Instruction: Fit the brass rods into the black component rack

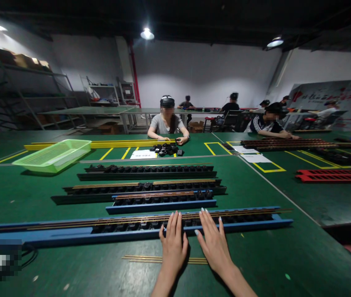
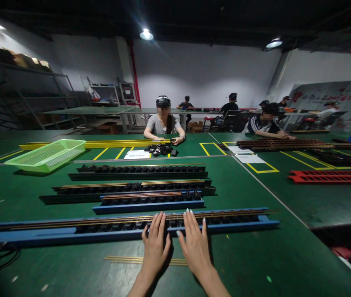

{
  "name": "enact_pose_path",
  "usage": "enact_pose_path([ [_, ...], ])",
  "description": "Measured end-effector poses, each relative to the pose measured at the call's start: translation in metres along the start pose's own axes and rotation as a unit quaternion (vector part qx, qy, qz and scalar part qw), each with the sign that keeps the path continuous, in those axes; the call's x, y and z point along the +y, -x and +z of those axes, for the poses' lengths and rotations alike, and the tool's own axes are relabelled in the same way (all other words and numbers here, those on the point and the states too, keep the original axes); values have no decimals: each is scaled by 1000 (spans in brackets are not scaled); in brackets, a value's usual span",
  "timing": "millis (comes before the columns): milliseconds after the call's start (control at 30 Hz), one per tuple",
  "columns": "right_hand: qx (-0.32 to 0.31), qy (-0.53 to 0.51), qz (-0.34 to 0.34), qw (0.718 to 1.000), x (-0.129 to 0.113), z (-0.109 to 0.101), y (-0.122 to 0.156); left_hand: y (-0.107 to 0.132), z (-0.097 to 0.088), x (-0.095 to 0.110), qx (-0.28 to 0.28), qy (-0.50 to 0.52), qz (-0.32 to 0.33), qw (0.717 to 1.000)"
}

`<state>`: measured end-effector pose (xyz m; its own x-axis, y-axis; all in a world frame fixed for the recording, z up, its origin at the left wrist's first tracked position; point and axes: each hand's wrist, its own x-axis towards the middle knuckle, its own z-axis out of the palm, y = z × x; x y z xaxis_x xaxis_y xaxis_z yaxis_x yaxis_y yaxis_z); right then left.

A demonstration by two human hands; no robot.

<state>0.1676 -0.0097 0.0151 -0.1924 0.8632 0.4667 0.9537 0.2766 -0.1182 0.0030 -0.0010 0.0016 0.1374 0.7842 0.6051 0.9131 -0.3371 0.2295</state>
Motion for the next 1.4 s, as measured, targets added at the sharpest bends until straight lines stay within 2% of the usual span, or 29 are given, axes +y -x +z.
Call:
enact_pose_path([
  [133, -5, -7, -27, 1000, -12, 3, -3, 0, 0, 1, 3, -3, -3, 1000],
  [333, 39, 17, -3, 999, -26, 17, -1, 1, 2, 1, 0, -6, -1, 1000],
  [633, 19, 1, -1, 1000, -34, -1, -14, 2, 2, -1, -5, -6, 2, 1000],
  [800, 17, 14, -36, 999, -38, 13, -13, 3, 1, -1, -8, -3, -1, 1000],
  [933, 24, 15, -37, 999, -36, 18, -11, 3, 1, -1, -13, -1, -2, 1000],
  [1267, 52, 9, 24, 998, -46, 32, -9, 1, 3, -1, -5, -8, -2, 1000],
  [1400, 64, 13, 28, 997, -48, 35, -10, 1, -1, -3, -20, -12, 9, 1000],
])
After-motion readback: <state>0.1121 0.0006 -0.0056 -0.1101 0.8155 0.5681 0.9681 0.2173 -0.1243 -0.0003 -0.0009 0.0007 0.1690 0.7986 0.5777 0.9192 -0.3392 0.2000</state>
